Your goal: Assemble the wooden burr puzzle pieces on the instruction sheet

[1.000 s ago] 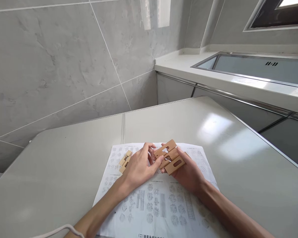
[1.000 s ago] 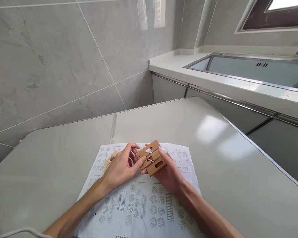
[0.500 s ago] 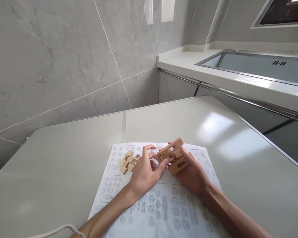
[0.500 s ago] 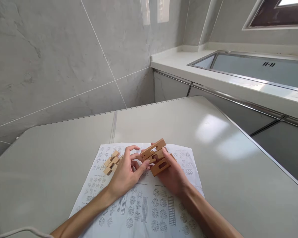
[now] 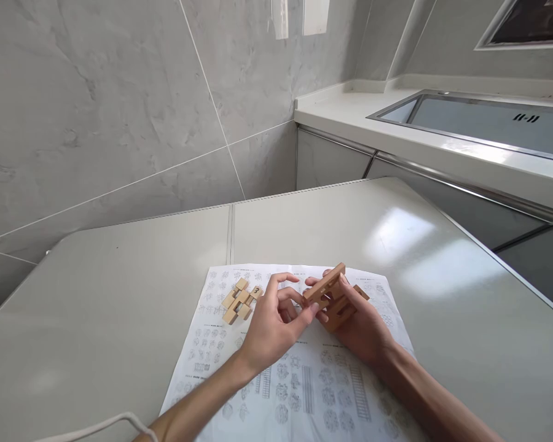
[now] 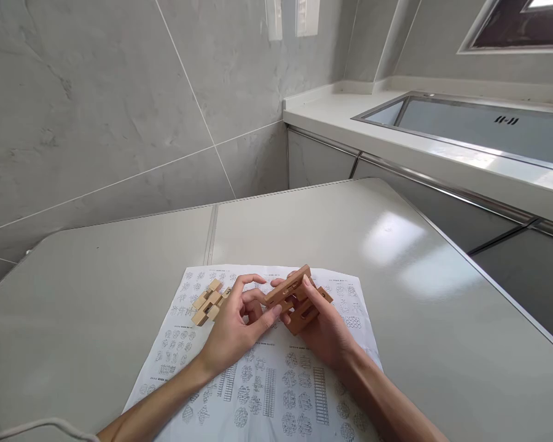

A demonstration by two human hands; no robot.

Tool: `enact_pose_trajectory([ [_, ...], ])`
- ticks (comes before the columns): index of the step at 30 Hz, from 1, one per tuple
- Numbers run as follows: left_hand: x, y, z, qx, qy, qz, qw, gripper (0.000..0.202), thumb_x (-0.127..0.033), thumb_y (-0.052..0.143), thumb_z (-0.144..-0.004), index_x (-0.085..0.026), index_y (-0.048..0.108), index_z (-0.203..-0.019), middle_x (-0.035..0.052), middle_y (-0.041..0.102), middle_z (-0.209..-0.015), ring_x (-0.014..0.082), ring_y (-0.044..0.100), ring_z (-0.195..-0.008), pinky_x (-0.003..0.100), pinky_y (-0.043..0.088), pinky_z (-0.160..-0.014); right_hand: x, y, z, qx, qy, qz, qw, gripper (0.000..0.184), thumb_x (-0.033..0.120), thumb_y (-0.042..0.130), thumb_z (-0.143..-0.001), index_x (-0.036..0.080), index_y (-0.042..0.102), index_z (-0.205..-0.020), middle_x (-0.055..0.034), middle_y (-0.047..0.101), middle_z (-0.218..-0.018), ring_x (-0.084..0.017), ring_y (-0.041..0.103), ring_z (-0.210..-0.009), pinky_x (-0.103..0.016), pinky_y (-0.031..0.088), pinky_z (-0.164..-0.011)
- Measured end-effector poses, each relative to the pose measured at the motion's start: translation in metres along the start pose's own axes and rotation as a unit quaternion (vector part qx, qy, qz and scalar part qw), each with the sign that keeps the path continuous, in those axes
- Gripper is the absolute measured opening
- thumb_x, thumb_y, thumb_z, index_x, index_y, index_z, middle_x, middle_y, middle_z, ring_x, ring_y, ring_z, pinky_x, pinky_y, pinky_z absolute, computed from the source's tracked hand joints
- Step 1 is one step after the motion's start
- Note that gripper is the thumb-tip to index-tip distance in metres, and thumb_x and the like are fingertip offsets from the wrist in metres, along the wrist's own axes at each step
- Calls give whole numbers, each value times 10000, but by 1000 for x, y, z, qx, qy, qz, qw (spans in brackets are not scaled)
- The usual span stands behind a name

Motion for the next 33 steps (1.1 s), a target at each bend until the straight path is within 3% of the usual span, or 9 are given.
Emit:
enact_pose_trajectory([
  [4, 2, -8, 5, 15, 23, 4, 1000, 432, -460, 767, -931, -286, 536, -1251, -52, 649, -762, 124, 531, -602, 277, 491, -656, 1, -7, -2, -17, 15, 22, 1000, 350, 630, 700, -990, 290, 763, -1045, -62, 801, -1087, -213, 644, -739, -338, 473, -598],
  [10, 8, -27, 18, 8, 19, -4, 1000, 353, -434, 697, -978, -294, 537, -1261, -51, 572, -764, 142, 531, -681, 284, 496, -701, 6, -6, -4, -78, 12, -31, 996, 289, 552, 807, -936, 279, 731, -996, -51, 770, -1150, -218, 684, -931, -224, 361, -433],
  [15, 10, -37, 26, -17, 34, -17, 999, 325, -443, 680, -991, -295, 532, -1240, -56, 554, -772, 141, 562, -688, 306, 512, -778, 6, -1, -4, -80, 16, -47, 996, 270, 493, 838, -921, 268, 713, -1002, -44, 744, -1069, -165, 621, -790, -195, 392, -409],
  [19, 12, -41, 29, 2, 45, -25, 999, 285, -407, 668, -999, -289, 536, -1221, -57, 582, -773, 130, 553, -664, 297, 503, -755, 7, -2, -5, -74, 19, -77, 994, 274, 458, 876, -897, 262, 700, -974, -27, 709, -985, -130, 568, -717, -157, 396, -397],
  [27, 10, -37, 36, 77, 77, -54, 993, 257, -234, 647, -953, -264, 538, -1185, -79, 552, -718, 108, 517, -615, 254, 498, -661, 9, 1, -3, -61, 2, -76, 995, 299, 478, 880, -896, 258, 695, -978, -10, 656, -905, -125, 528, -703, -144, 394, -404],
  [33, 5, -23, 39, 106, 153, -126, 974, 417, -87, 651, -852, -282, 527, -1200, -123, 435, -658, 84, 449, -558, 202, 438, -582, 8, 3, -1, -68, 1, -56, 996, 331, 535, 875, -884, 271, 695, -971, 2, 633, -892, -117, 463, -662, -153, 390, -434],
])
Point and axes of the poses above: each hand's wrist, its own z-axis away from the middle knuckle, its own y-axis out of the palm, x = y × z, the point moved 1 cm from there along -z, towards the middle knuckle
